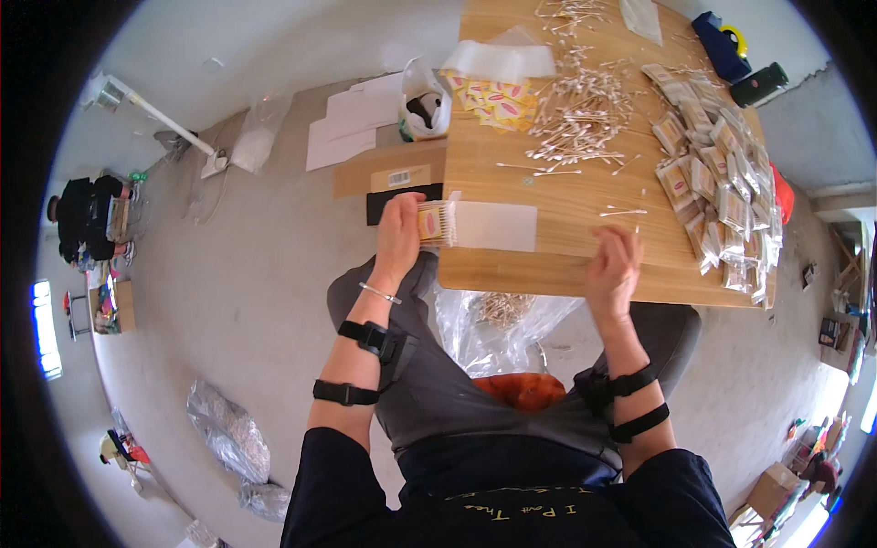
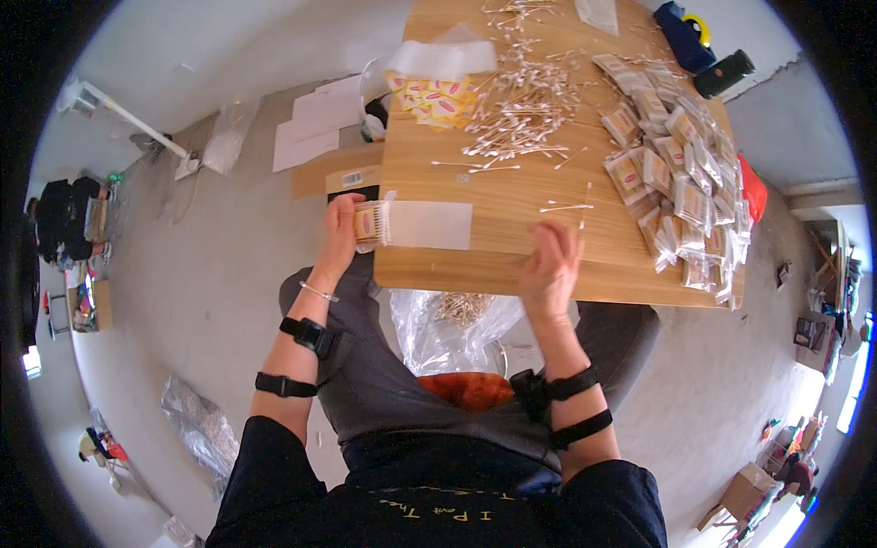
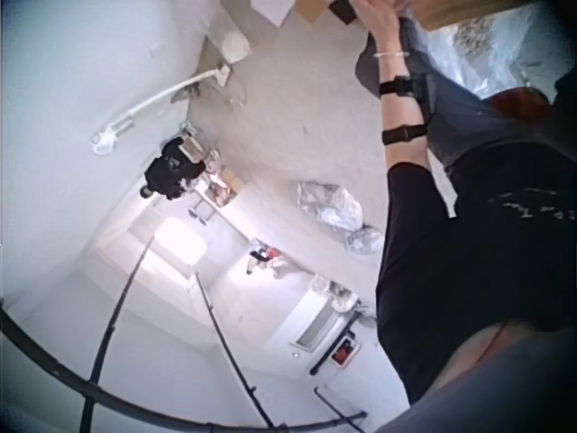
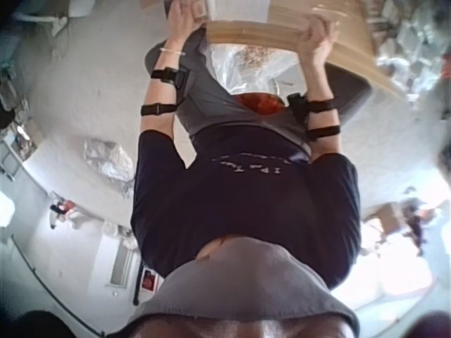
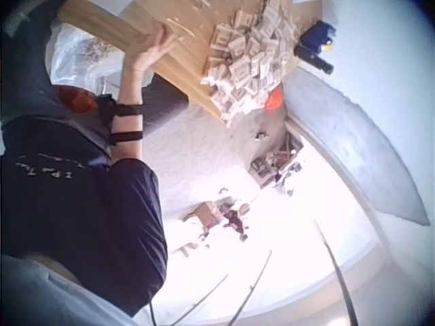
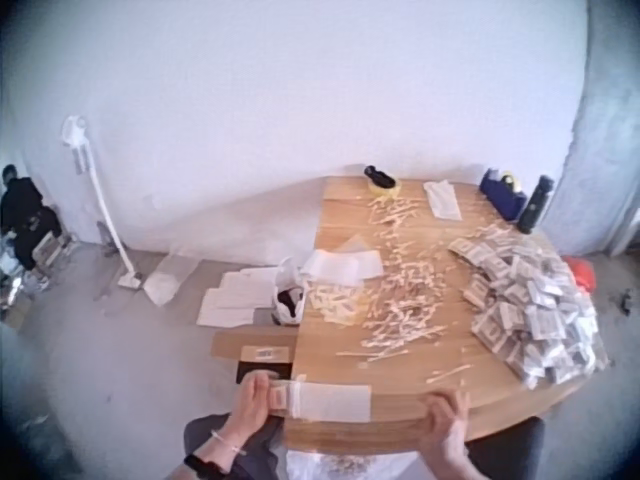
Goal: Packing cotton swabs into small plastic bags and arranging them on a table.
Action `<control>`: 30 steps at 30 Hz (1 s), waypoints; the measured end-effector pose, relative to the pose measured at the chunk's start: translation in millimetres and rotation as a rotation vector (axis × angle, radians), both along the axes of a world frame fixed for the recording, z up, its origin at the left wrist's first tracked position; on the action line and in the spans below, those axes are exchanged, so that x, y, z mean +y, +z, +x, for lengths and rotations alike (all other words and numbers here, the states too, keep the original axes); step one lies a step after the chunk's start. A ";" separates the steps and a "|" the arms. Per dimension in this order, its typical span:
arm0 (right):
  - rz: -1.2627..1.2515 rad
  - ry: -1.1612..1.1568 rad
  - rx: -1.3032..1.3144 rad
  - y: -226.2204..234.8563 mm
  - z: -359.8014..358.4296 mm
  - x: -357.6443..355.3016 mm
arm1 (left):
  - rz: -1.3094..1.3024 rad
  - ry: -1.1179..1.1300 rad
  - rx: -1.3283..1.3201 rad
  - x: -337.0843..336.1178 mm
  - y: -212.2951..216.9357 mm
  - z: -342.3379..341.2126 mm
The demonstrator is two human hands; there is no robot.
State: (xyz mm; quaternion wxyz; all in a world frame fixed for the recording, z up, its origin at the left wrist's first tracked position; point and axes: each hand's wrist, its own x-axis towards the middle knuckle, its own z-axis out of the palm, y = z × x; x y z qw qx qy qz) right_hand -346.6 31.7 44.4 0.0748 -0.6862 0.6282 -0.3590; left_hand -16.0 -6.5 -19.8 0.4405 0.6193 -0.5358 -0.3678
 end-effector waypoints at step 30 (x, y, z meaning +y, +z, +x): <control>0.132 0.069 -0.347 -2.9 30.6 -5.9 | -0.342 -0.198 -0.386 36.1 53.7 -135.2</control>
